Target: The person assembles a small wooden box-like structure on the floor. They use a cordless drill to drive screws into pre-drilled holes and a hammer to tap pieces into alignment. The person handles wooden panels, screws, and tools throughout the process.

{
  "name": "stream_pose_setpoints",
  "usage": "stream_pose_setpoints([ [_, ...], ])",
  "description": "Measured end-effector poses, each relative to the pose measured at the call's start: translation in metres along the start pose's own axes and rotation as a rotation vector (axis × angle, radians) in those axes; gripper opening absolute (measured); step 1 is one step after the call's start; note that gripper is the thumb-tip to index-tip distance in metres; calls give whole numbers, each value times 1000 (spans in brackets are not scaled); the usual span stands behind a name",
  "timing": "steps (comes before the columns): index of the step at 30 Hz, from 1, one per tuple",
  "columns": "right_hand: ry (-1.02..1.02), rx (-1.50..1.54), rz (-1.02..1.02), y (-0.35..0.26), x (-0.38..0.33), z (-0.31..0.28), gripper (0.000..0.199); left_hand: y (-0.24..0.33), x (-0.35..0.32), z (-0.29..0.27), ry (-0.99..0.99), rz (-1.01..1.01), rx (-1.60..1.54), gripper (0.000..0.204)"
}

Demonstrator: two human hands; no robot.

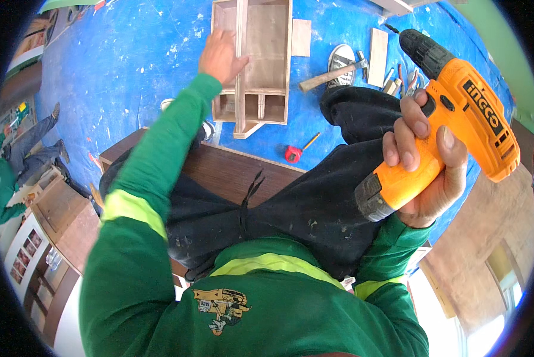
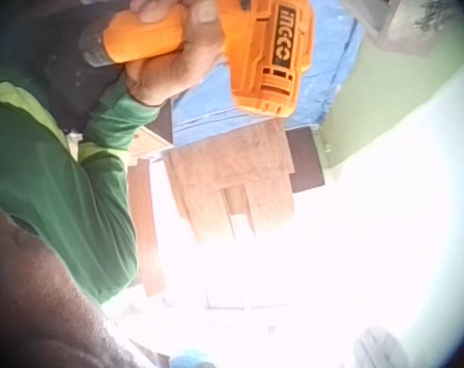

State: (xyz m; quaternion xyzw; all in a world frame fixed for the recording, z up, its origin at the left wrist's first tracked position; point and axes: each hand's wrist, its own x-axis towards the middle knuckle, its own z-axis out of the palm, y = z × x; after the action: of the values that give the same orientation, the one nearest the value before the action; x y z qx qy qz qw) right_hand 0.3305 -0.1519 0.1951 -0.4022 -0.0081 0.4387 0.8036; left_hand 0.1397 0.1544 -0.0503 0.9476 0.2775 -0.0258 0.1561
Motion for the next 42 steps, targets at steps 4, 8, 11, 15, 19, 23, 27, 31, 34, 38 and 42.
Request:
stream_pose_setpoints([
  [4,-24,18,30,2,1,6,48,0,-66,80,9,-581,-176,85],
  [8,3,-115,50,9,-3,15,49,22,-89,103,91,-548,-324,66],
  [11,21,-241,19,10,-10,22,46,21,-97,102,219,-548,-324,53],
  [15,35,-332,1,16,-9,21,46,-20,-112,88,361,-478,-542,50],
  [19,20,-341,3,15,-13,24,46,-49,-124,69,373,-513,-743,51],
  [23,-54,-380,44,27,-8,30,45,-60,-131,105,449,-635,-1162,48],
  [27,-91,-591,153,29,-14,38,51,-16,-122,87,421,-688,-1575,41],
  [31,-92,-646,305,48,-10,38,38,-30,-140,101,360,-755,-1808,43],
  [34,-98,-726,405,63,-10,36,36,-53,-151,117,331,-804,-1914,41],
  [38,-156,-812,488,87,-12,39,38,-88,-159,142,198,-886,-1780,57],
  [42,-179,-864,545,102,-10,34,39,-83,-157,135,105,-890,-1127,98],
])
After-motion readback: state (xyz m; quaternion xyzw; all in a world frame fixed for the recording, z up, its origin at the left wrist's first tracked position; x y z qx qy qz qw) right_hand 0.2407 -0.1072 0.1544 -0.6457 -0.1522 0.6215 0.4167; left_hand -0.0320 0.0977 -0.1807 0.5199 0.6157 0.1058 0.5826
